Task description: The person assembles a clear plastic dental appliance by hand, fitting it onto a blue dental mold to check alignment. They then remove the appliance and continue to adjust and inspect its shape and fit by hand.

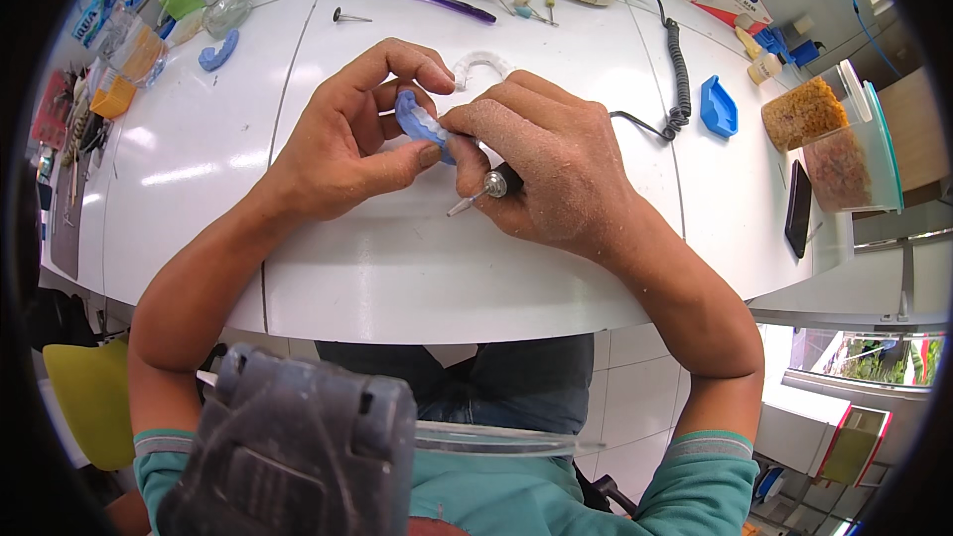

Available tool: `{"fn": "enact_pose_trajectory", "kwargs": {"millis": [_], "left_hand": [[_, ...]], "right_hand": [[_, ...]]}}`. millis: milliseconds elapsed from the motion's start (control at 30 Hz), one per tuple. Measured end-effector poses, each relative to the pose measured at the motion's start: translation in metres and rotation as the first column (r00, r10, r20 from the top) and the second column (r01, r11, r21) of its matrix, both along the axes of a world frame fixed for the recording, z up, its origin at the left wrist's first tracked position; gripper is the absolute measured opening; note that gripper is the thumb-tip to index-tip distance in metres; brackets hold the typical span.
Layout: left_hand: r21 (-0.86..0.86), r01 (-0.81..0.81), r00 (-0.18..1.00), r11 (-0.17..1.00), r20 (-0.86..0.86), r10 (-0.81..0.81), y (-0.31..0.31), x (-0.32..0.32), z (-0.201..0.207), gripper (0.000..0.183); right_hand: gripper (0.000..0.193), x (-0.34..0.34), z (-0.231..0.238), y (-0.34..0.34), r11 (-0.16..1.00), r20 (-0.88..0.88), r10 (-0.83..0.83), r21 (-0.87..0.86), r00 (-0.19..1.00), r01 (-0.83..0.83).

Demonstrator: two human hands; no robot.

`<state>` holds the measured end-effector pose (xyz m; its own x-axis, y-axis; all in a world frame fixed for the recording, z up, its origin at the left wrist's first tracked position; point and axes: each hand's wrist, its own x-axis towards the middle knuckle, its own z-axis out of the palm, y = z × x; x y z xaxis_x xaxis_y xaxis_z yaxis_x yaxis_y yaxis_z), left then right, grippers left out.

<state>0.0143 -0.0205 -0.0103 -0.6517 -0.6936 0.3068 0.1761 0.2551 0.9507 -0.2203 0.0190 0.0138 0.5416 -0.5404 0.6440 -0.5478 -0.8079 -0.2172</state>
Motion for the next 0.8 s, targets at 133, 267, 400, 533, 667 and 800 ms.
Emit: {"fn": "enact_pose_trajectory", "kwargs": {"millis": [133,267,400,533,667,800], "left_hand": [[-0.016,-0.003,1.0,1.0,0.001,0.003,-0.0004,-0.001,-0.0011,0.05],[-0.032,-0.011,1.0,0.999,0.016,0.011,-0.0003,-0.0004,-0.0008,0.05],[-0.036,-0.006,1.0,0.999,0.008,0.007,-0.0004,-0.0011,-0.0015,0.05],[-0.017,-0.006,1.0,1.0,0.014,0.006,0.0011,-0.0011,0.0001,0.05],[-0.036,-0.013,1.0,0.999,0.024,0.014,0.0013,-0.001,0.0,0.05],[-0.049,-0.018,0.999,0.999,0.035,0.02,0.0011,-0.0018,-0.0015,0.05]], "right_hand": [[0.023,-0.0009,-0.0004,-0.0006,1.0,-0.001,0.005,-0.01,1.0,-0.005],[0.023,-0.0003,-0.0005,0.0001,1.0,0.001,0.002,-0.006,1.0,-0.002],[0.025,-0.0009,-0.0016,-0.0003,1.0,-0.004,0.004,-0.011,1.0,-0.004],[0.027,-0.0005,-0.0027,-0.0003,1.0,-0.01,0.001,-0.022,1.0,-0.001],[0.031,-0.0007,-0.0021,0.0011,1.0,-0.034,-0.006,-0.028,0.999,0.005],[0.035,-0.0012,-0.004,0.0005,0.999,-0.026,0.01,-0.042,1.0,-0.011]]}}
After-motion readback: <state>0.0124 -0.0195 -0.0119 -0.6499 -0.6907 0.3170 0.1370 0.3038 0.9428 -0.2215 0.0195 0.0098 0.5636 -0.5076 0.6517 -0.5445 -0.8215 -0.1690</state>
